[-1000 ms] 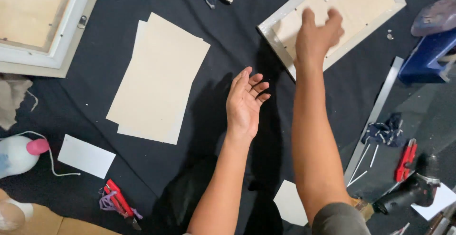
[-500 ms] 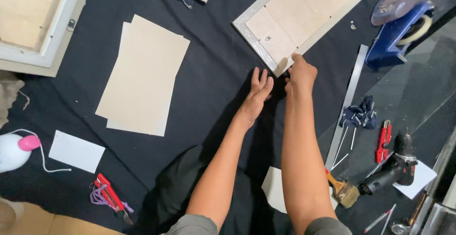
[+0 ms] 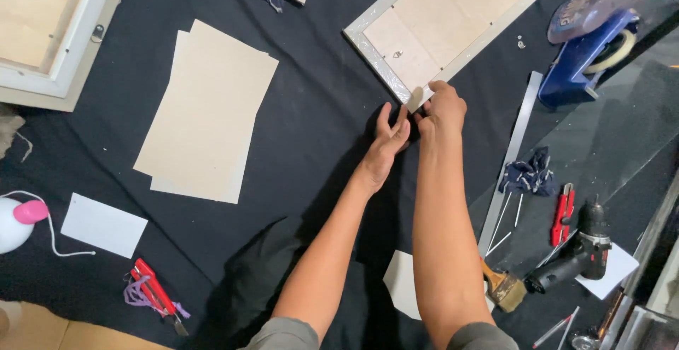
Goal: Assembling picture frames by inserting backings, securing metal tabs with a tool, and applying tape.
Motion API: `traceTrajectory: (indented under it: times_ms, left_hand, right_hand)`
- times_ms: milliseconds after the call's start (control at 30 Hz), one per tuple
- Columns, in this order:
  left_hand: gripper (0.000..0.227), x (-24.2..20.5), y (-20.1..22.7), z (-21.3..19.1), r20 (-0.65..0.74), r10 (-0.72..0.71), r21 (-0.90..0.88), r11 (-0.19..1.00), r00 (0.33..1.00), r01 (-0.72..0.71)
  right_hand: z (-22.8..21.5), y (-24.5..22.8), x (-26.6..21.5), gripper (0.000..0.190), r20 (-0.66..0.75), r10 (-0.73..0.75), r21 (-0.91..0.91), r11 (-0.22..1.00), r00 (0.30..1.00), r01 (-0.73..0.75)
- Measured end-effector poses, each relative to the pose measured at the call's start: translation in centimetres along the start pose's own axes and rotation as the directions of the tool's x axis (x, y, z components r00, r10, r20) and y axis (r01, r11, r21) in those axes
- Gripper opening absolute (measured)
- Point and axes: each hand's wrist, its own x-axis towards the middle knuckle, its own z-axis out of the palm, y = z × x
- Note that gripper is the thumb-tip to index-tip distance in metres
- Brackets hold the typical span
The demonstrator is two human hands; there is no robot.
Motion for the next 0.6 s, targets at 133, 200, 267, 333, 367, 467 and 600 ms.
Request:
traceTrajectory:
  times_ms: [133, 200, 267, 333, 367, 467, 600]
  left_hand:
    - [0.114, 0.2, 0.1, -0.1, 0.02, 0.016, -0.004, 1.0, 1.0, -0.016]
    - [0.114, 0.2, 0.1, -0.2, 0.024, 0.022, -0.014, 1.0, 0.999, -0.022]
    - [0.112, 0.4, -0.2, -0.5, 0.05, 0.032, -0.007, 0.999, 0.998, -0.031]
    - [0.11, 0.5, -0.1, -0.6, 0.056, 0.044, -0.023, 0.999, 0.997, -0.043]
    - [0.108, 0.6, -0.1, -0.6, 0.063, 0.053, -0.037, 0.998, 0.997, -0.051]
    - [0.108, 0.8, -0.6, -0.9, 0.068, 0.072, -0.08, 0.995, 0.995, -0.066]
    - [0.102, 1.0, -0.6, -1.4, 0.052, 0.094, -0.086, 0.992, 0.994, -0.09]
  right_hand:
    - [0.6, 0.5, 1.4, 0.065, -0.038, 0.02, 0.121, 0.992, 0.999, -0.015]
    - [0.1, 0.9, 2.3, 0.055, -0.044, 0.022, 0.183, 0.983, 0.999, -0.014]
    - [-0.4, 0.8, 2.6, 0.053, 0.02, 0.045, 0.293, 0.955, 0.999, -0.049]
    - [-0.7, -1.0, 0.7, 0.063, 0.093, 0.054, 0.349, 0.933, 0.994, -0.083]
    - [-0.9, -1.9, -0.2, 0.075, 0.162, 0.06, 0.403, 0.907, 0.985, -0.122]
    - [-0.3, -2.9, 0.1, 0.079, 0.187, -0.024, 0.435, 0.899, 0.982, -0.061]
    - [0.7, -1.0, 5.1, 0.078, 0.063, -0.021, 0.385, 0.923, 0.998, -0.005]
